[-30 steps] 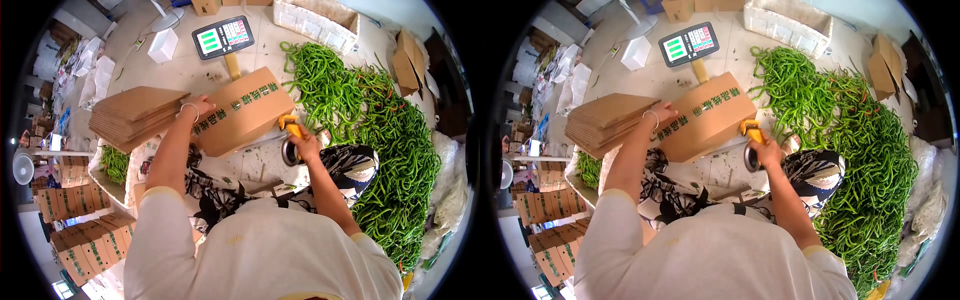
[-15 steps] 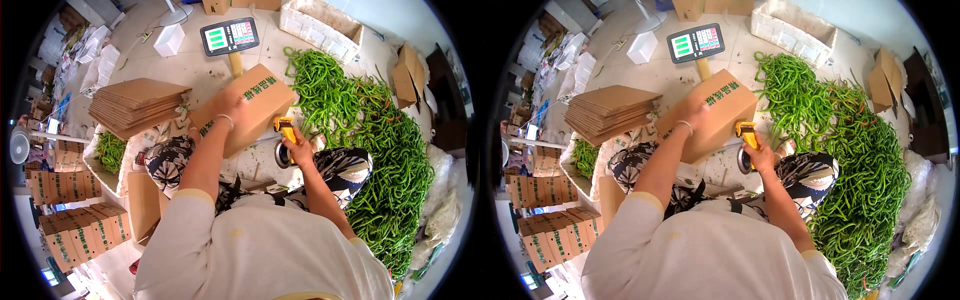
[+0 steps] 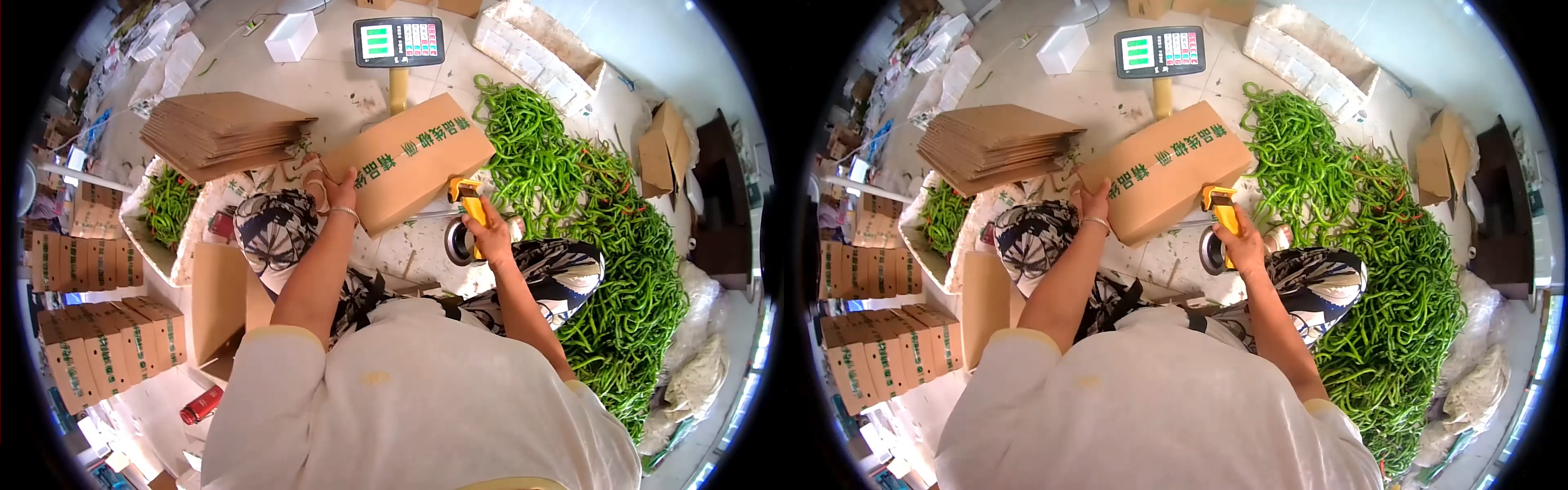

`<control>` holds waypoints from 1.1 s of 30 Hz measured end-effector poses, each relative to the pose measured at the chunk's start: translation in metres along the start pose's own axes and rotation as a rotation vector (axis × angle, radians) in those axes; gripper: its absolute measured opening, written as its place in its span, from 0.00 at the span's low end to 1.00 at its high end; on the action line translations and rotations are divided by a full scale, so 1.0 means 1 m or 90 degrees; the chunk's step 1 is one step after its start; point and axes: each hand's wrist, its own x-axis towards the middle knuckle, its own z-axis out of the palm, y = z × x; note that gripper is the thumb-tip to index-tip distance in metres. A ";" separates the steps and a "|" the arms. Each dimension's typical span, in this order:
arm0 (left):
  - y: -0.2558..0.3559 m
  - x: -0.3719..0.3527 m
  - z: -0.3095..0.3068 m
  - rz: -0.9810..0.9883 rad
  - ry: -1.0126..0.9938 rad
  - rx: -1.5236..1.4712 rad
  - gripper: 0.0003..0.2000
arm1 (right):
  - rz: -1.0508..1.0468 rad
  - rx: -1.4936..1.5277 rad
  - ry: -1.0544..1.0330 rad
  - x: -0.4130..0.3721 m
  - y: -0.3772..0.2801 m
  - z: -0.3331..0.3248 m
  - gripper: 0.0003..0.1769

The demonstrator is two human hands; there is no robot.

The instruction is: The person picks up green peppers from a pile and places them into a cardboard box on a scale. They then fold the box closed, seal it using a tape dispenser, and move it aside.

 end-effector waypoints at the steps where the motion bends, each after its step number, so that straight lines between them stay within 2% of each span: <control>1: 0.006 -0.001 0.000 -0.014 0.001 -0.008 0.49 | -0.012 0.032 0.002 -0.003 -0.008 0.000 0.41; 2: 0.006 -0.012 0.004 -0.025 0.012 -0.025 0.50 | -0.020 0.090 0.007 -0.002 -0.005 0.001 0.40; 5: -0.014 -0.034 0.021 0.032 0.039 -0.080 0.52 | -0.045 -0.014 0.016 -0.012 -0.030 -0.006 0.40; 6: -0.018 -0.038 0.023 0.000 0.030 -0.132 0.52 | -0.067 0.106 0.013 -0.014 -0.032 -0.003 0.41; 9: -0.028 -0.049 0.024 -0.096 0.013 -0.295 0.52 | -0.030 0.083 -0.003 -0.023 -0.050 -0.006 0.41; 10: -0.042 -0.034 0.019 -0.127 -0.033 -0.378 0.46 | -0.023 0.076 -0.008 -0.026 -0.057 -0.007 0.41; 12: -0.058 -0.027 0.006 -0.227 -0.069 -0.494 0.44 | -0.030 0.070 -0.021 -0.032 -0.064 -0.007 0.41; 14: -0.064 -0.032 0.001 -0.277 -0.094 -0.569 0.44 | -0.042 0.095 -0.032 -0.037 -0.068 -0.004 0.41; 15: -0.068 -0.032 0.005 -0.278 0.002 -0.530 0.41 | -0.050 0.115 -0.037 -0.040 -0.072 -0.001 0.41; 17: -0.076 -0.034 0.006 -0.253 0.008 -0.579 0.42 | -0.025 0.081 -0.048 -0.046 -0.091 0.002 0.40; 19: -0.089 -0.025 0.002 -0.251 -0.024 -0.546 0.43 | -0.003 0.035 -0.051 -0.050 -0.106 0.005 0.40; 23: -0.119 -0.005 0.000 -0.287 -0.091 -0.599 0.43 | -0.110 -0.041 -0.045 -0.046 -0.112 0.005 0.40; 24: -0.155 0.018 0.003 -0.284 -0.057 -0.574 0.41 | -0.066 0.005 -0.056 -0.053 -0.127 0.011 0.40; 25: -0.157 0.025 0.002 -0.252 0.000 -0.532 0.40 | -0.044 0.022 -0.066 -0.056 -0.135 0.015 0.41; 27: -0.154 0.043 0.007 -0.183 0.102 -0.446 0.39 | -0.131 -0.045 -0.086 -0.050 -0.129 0.014 0.42; 29: -0.088 0.040 0.011 -0.085 0.206 -0.396 0.35 | -0.183 -0.084 -0.096 -0.052 -0.129 0.017 0.42; 31: -0.012 0.020 0.016 0.138 0.311 -0.141 0.31 | -0.293 -0.213 -0.066 -0.053 -0.125 0.017 0.44; 33: 0.054 -0.010 0.021 0.201 0.183 -0.263 0.27 | -0.400 -0.340 -0.049 -0.054 -0.122 0.015 0.46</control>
